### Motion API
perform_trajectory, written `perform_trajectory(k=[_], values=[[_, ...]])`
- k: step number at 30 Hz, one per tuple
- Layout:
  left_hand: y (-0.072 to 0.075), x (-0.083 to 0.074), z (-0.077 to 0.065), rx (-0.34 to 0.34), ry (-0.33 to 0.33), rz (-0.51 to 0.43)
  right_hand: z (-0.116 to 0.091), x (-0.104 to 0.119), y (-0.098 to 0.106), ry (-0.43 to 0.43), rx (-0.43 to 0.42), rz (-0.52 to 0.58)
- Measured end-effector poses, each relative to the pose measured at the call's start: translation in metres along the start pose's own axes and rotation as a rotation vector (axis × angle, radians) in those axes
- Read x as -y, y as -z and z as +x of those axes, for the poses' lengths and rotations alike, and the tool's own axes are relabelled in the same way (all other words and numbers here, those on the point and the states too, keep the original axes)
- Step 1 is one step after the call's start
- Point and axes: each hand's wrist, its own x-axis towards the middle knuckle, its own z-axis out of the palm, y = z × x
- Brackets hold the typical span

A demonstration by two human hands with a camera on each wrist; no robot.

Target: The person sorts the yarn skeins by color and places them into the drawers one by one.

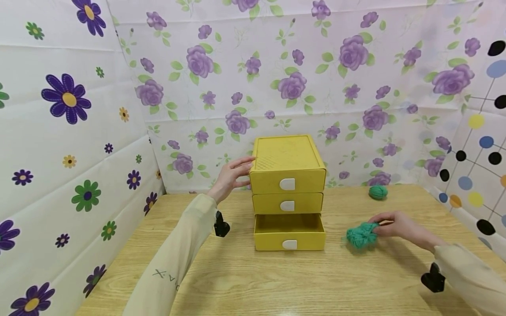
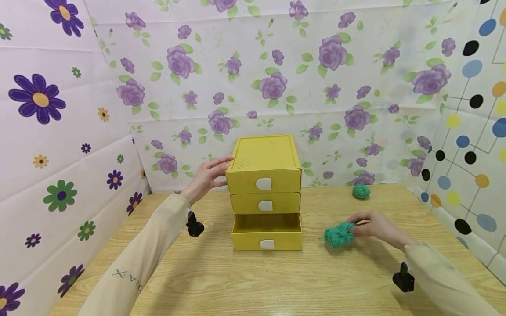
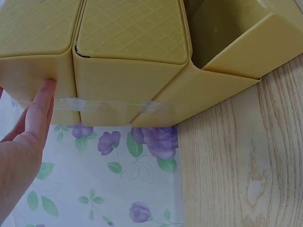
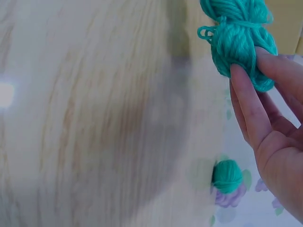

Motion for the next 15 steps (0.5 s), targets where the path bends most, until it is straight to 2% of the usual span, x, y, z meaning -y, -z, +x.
perform_trajectory(k=[7, 11, 15], values=[[0.0, 0.0, 0.0, -0.003, -0.001, 0.003, 0.002, 0.014, -0.004, 0.001, -0.076, 0.041], [0.0, 0.0, 0.0, -0.004, -0.002, 0.0, 0.006, 0.029, -0.008, -0.022, -0.122, 0.074], [0.0, 0.0, 0.0, -0.003, 0.0, 0.0, 0.01, 0.048, -0.015, -0.048, -0.133, 0.13]])
